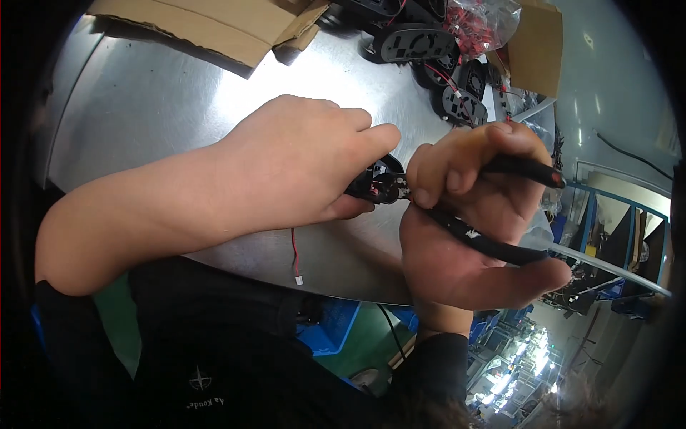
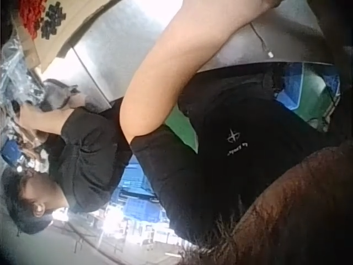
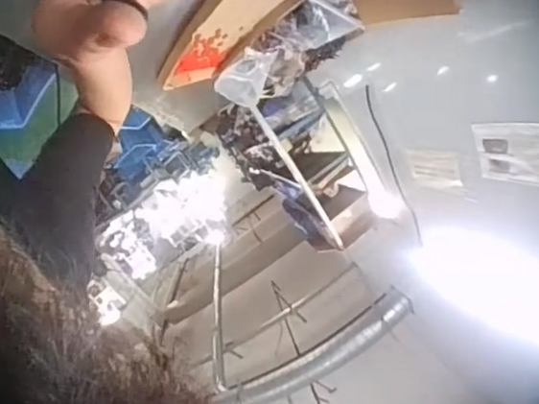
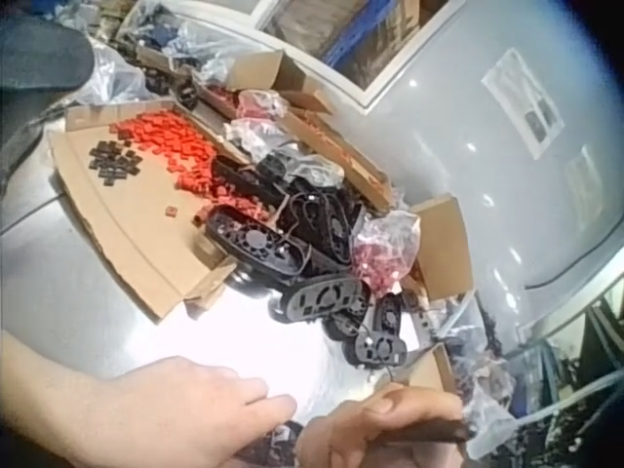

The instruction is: Assembling an electronic component by manipulating wires and plastic parts using pliers.

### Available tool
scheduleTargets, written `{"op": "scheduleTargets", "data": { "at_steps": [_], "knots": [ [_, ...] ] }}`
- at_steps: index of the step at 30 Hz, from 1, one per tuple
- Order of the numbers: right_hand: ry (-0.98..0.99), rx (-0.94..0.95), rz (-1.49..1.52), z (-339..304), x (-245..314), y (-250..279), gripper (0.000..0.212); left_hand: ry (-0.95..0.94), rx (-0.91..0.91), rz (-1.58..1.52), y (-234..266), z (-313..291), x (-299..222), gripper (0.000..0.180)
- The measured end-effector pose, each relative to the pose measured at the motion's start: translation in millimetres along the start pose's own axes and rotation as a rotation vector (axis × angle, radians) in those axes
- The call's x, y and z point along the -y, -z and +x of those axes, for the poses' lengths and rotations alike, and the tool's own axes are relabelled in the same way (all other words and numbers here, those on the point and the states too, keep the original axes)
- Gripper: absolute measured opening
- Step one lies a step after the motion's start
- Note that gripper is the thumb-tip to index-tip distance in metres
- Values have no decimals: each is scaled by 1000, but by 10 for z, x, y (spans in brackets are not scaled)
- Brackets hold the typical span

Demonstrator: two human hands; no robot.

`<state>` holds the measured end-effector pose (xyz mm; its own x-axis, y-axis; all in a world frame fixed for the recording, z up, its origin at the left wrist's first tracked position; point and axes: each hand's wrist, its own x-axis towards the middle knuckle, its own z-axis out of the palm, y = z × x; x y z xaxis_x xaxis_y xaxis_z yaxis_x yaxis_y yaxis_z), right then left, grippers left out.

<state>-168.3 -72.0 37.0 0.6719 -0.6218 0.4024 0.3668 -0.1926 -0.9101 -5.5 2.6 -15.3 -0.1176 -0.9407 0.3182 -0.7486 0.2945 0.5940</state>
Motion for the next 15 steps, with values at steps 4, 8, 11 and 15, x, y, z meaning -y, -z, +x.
{"op": "scheduleTargets", "data": {
  "at_steps": [4, 8, 11, 15],
  "knots": [
    [-5, -23, -32, -12, -16, -27, 109, 12, -6, 0, -6, -13, -2, 44],
    [-17, -45, -45, -17, 2, -87, 110, 27, -8, -10, -22, -12, -38, 44],
    [-10, -52, -145, -13, -13, -123, 111, 105, 21, -3, -31, -12, -88, 44],
    [90, -5, -268, -23, -85, -125, 110, 136, 18, -39, -41, -18, -79, 43]
  ]
}}
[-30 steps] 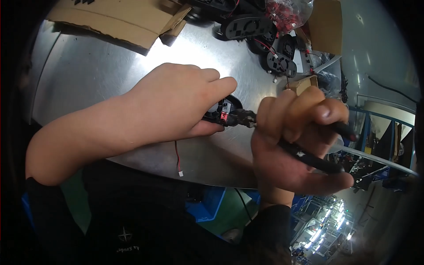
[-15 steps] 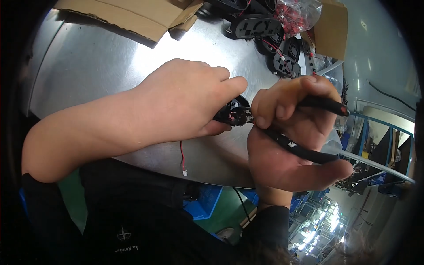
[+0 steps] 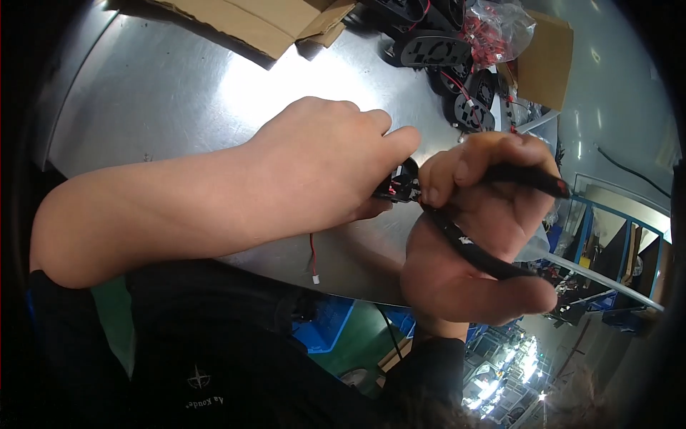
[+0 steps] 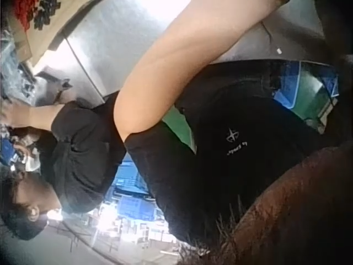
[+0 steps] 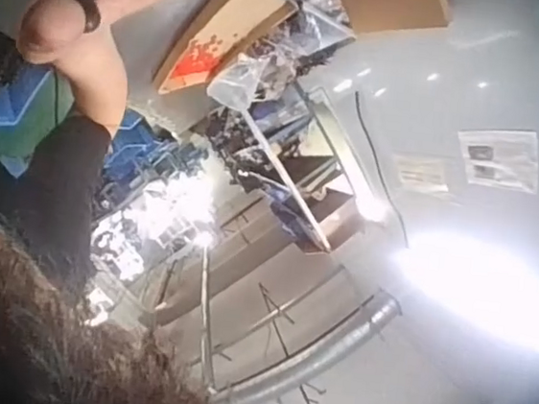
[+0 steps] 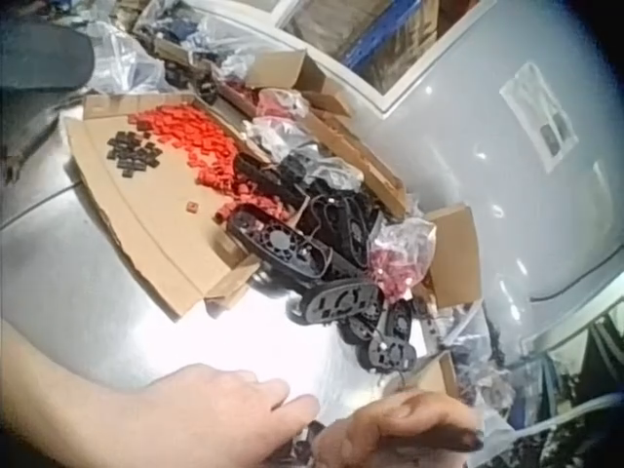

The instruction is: Assembling an electronic component by manipulating wires and plastic parts using pliers.

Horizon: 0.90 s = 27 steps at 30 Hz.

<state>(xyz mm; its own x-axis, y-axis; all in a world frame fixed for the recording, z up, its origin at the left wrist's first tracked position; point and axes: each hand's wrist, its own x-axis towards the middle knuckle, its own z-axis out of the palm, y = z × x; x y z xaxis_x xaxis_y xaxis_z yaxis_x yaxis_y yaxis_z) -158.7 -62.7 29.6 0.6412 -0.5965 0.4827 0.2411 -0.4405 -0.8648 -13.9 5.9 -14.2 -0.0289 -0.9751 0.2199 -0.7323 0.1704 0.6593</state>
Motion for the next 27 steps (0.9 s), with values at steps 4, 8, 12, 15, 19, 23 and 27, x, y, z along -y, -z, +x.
{"op": "scheduleTargets", "data": {
  "at_steps": [4, 8, 12, 15, 19, 23, 27],
  "knots": [
    [67, -31, 61, -28, -7, 20, 108, -14, 8, 13, 4, 21, -3, 43],
    [44, -19, 108, -6, 4, 35, 104, -22, -4, 11, -5, -19, 7, 44],
    [4, -72, 135, -26, 3, 1, 97, -21, -8, 18, -31, -28, 12, 45],
    [66, -49, 62, -106, 5, -111, 91, -20, 6, 31, -39, -17, 9, 46],
    [55, -48, 107, -109, -2, -113, 89, -37, -35, 59, -76, -24, 7, 45],
    [-30, 19, 250, -58, -6, 22, 83, -61, -63, 85, -44, -21, -25, 27],
    [-127, 103, 383, -13, 7, 177, 77, -76, -40, 139, -80, 21, 13, 29]
  ]
}}
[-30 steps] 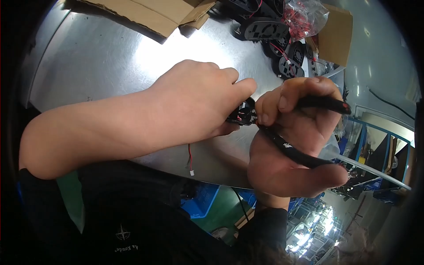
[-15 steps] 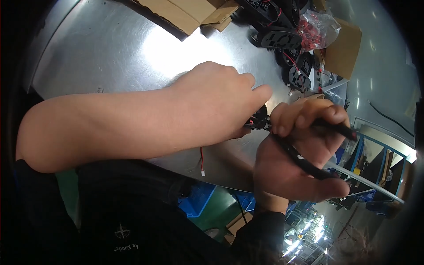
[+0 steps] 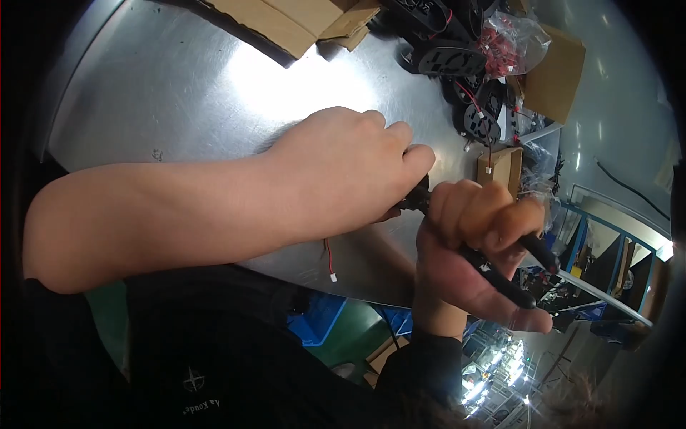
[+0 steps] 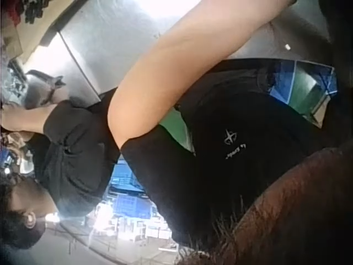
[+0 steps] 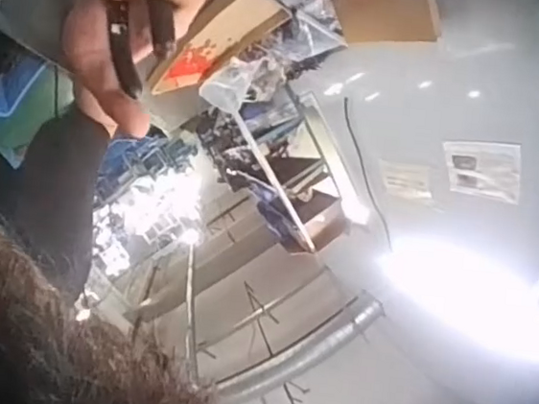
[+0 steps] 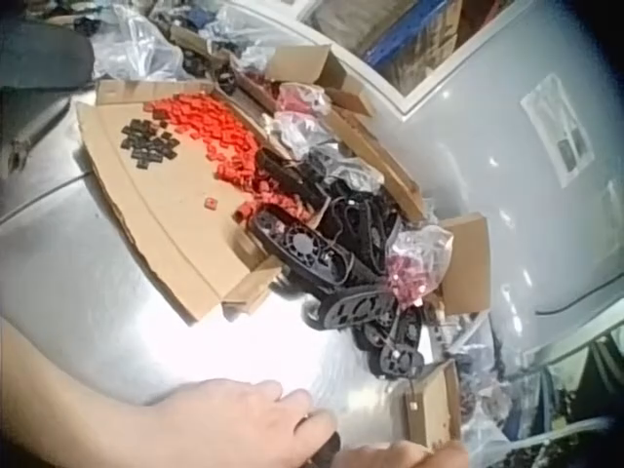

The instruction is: Assembling an electronic component by manipulating wires and plastic parts using pliers.

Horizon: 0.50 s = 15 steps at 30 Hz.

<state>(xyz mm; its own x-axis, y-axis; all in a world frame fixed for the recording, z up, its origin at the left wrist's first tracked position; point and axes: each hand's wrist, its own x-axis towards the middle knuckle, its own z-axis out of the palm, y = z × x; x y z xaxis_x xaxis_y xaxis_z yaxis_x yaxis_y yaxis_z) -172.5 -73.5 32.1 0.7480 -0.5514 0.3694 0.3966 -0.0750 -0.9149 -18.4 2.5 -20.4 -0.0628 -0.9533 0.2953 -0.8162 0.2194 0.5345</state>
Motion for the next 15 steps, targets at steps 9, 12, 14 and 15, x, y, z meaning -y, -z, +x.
{"op": "scheduleTargets", "data": {
  "at_steps": [9, 12, 14, 15],
  "knots": [
    [56, 103, 61, 94, -30, 259, 62, -143, 40, 12, -3, 152, 147, 42],
    [24, 52, 100, 92, -20, 373, 60, -196, 54, 43, -22, 255, 198, 43],
    [28, 111, 233, 79, -5, 482, 75, -279, 70, 61, -19, 310, 238, 43],
    [19, 95, 218, 56, 6, 477, 75, -288, 72, 56, -35, 326, 258, 43]
  ]
}}
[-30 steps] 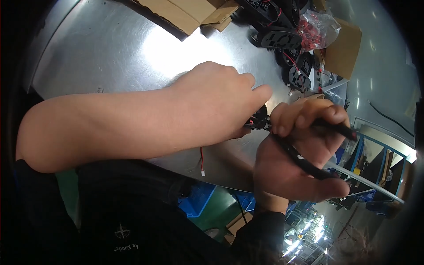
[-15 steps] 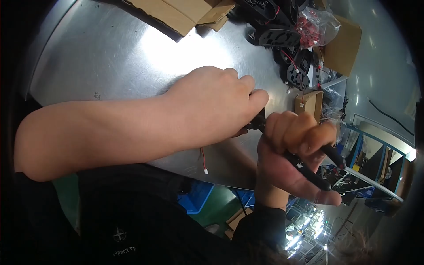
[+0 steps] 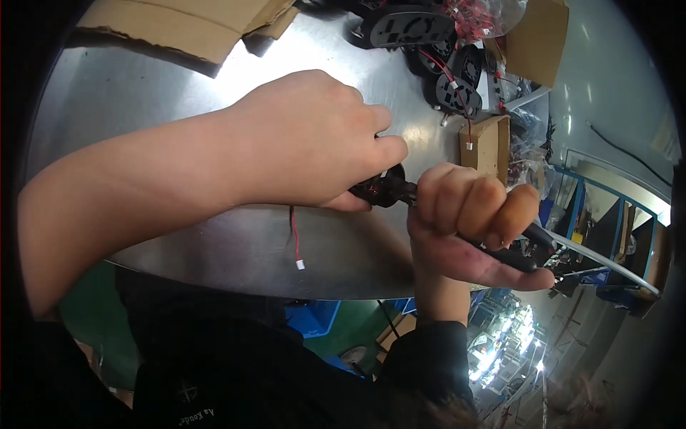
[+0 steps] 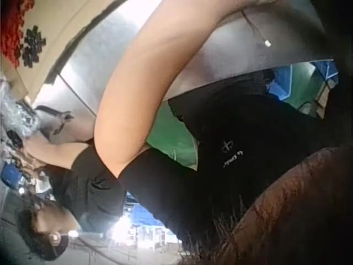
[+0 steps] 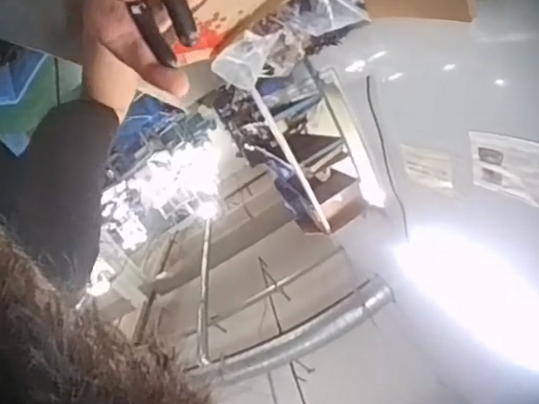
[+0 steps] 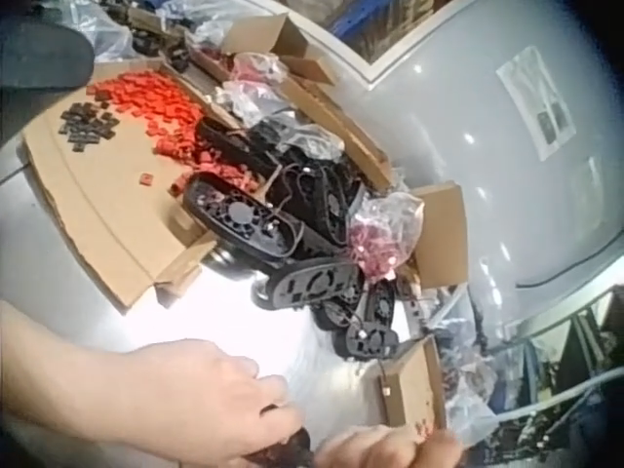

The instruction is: Assembling an electronic component by manipulating wires and plastic parts using pliers.

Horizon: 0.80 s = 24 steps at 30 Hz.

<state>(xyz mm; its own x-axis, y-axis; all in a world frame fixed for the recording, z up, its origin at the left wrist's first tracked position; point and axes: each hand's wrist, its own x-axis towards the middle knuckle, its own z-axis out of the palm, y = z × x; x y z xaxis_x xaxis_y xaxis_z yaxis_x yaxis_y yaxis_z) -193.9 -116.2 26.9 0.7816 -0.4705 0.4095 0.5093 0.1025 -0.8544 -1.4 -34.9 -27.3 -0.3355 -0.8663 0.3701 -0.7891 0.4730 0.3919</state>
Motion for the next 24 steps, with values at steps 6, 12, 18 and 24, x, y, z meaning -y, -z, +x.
{"op": "scheduleTargets", "data": {
  "at_steps": [6, 12, 18, 24],
  "knots": [
    [2, 52, 23, 54, -82, 59, 54, -73, 12, -30, -2, 6, 79, 47],
    [-46, 115, 87, 122, -56, 169, 48, -97, 40, -49, -15, 47, 93, 46],
    [-30, 439, 282, 293, -150, 278, 70, -120, 70, -40, 1, 40, 100, 44],
    [-69, 505, 317, 335, -142, 268, 72, -132, 112, -56, 9, 61, 121, 46]
  ]
}}
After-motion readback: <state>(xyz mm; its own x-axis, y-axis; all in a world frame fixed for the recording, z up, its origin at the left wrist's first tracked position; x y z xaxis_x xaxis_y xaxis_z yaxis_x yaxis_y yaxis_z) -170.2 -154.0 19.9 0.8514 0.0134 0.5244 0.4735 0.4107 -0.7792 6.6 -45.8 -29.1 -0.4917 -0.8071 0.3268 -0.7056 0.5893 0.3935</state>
